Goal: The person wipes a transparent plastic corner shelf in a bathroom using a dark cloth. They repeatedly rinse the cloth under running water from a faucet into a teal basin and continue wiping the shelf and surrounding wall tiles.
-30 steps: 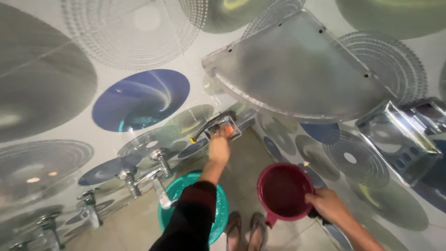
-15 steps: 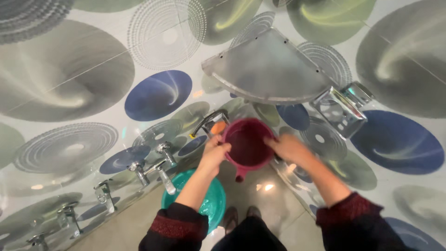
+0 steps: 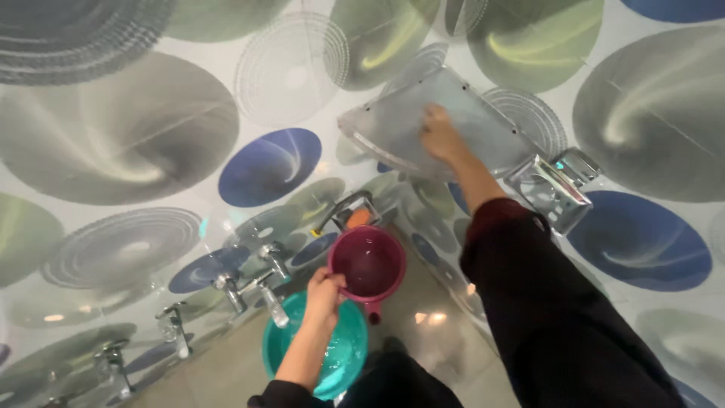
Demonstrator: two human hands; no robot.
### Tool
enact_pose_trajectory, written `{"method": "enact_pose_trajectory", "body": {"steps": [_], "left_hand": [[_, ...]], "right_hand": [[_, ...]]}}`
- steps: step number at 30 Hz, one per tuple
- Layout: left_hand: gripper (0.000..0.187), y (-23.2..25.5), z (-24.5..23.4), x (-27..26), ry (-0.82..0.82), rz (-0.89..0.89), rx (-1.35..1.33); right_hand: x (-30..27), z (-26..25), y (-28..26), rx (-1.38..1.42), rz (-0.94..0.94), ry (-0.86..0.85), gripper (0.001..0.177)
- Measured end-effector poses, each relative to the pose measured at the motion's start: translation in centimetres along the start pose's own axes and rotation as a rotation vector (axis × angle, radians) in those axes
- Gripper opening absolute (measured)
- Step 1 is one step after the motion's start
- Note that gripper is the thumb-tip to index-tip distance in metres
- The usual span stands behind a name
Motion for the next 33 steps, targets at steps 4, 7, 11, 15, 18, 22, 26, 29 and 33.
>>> {"method": "enact_pose_trajectory", "body": {"steps": [4,7,11,15,18,22,26,29,33], "left_hand": [[0.027,-0.6,0.1,-0.4,0.034,-0.037,-0.044],[0.025,-0.2,1.1,-0.6,0.039,-0.012,-0.041],[0.023,-0.3,2.6,-0.3,0.038,0.027,-0.030],[0.019,-1.5,4.1,-0.9,0.009,0.063,-0.041],[0.018,-2.2,5.3,-1.8,0.010,0.035,-0.031],[0.020,-2.2,6.8,-3.2,0.022,-0.006,0.023],[0.018,-2.5,7.9,-4.4,0.044,-0.016,0.034],[0.017,-3.4,8.1,-4.8,0.061,-0.044,0.024],[0.016,-4.2,8.1,-4.4,0.063,-0.005,0.063]], "right_hand": [[-2.5,-3.2,-4.8,0.412,-0.238,-0.294,0.045],[-4.0,-7.4,-3.2,0.448,-0.183,-0.427,0.046],[-2.8,-7.9,2.8,0.147,0.053,-0.252,0.047],[1.6,-1.9,0.5,-0.009,0.015,-0.116,0.039],[1.1,-1.6,-2.6,0.220,-0.237,-0.238,0.044],[-0.5,-4.7,-0.8,0.228,-0.324,-0.315,0.046],[2.4,-1.6,5.0,0.069,0.308,-0.297,0.046],[4.5,1.6,0.3,0.076,0.005,-0.068,0.056],[0.8,0.5,-5.1,0.455,-0.396,-0.390,0.069]]}}
Point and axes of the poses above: each hand's wrist, its own x-axis towards the middle knuckle, its own z-axis out of the palm, y = z × x, the point moved 7 cm from there along x, towards the middle knuckle, and after that the axes turned 1 degree about -y, right-handed, at the moved point
